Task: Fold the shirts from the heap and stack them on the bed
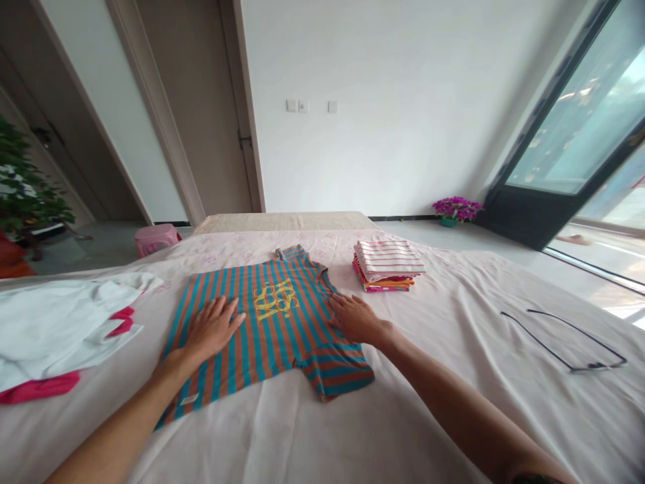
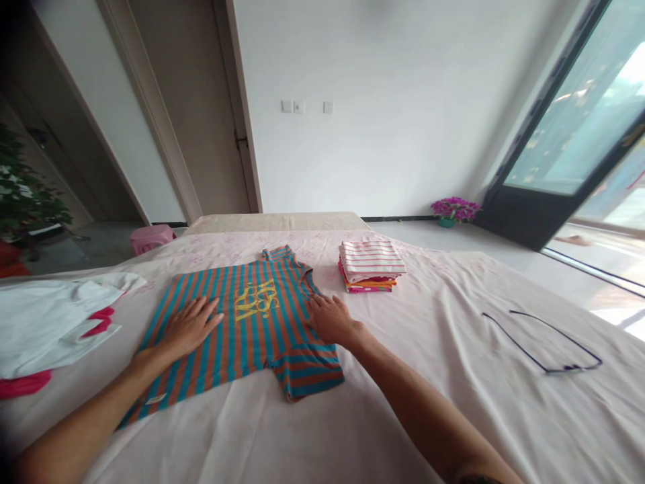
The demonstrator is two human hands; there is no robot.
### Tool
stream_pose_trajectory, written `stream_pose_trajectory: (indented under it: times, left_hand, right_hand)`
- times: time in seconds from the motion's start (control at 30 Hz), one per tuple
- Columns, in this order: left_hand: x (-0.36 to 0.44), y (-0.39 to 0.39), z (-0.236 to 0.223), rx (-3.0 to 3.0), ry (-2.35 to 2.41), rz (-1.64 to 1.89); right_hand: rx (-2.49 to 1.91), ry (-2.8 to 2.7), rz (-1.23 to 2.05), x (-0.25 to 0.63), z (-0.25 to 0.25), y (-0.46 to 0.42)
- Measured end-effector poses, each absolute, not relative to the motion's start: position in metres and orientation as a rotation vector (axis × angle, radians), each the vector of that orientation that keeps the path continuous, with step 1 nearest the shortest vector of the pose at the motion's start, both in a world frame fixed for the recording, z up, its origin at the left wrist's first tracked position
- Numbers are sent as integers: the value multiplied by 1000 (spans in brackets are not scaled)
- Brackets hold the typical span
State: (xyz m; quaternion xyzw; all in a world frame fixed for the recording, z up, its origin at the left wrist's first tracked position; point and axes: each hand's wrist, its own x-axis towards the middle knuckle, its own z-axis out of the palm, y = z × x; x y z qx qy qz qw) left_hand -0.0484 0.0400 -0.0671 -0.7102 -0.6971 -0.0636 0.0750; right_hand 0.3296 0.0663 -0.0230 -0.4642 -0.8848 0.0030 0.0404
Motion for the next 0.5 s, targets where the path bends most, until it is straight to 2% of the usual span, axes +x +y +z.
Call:
stream_pose_trajectory:
  times: [0.1,0.2,0.33,0.5]
  left_hand:
    - [-76,43,-73,-1951,-2126,-122]
    - [-81,45,-78,-1895,-2158,-100]
    - [-79,47,-81,-1901,-2155,-102]
    - [-81,45,-78,-1909,-2126,-115]
  right_hand:
    - [-1651,-2671,75,316,3,94]
    - [-1551,-2593,27,286,14,130]
    - [-1408,-2558,33,243,-6,177]
    - [-1536,-2618,132,232,-45,217]
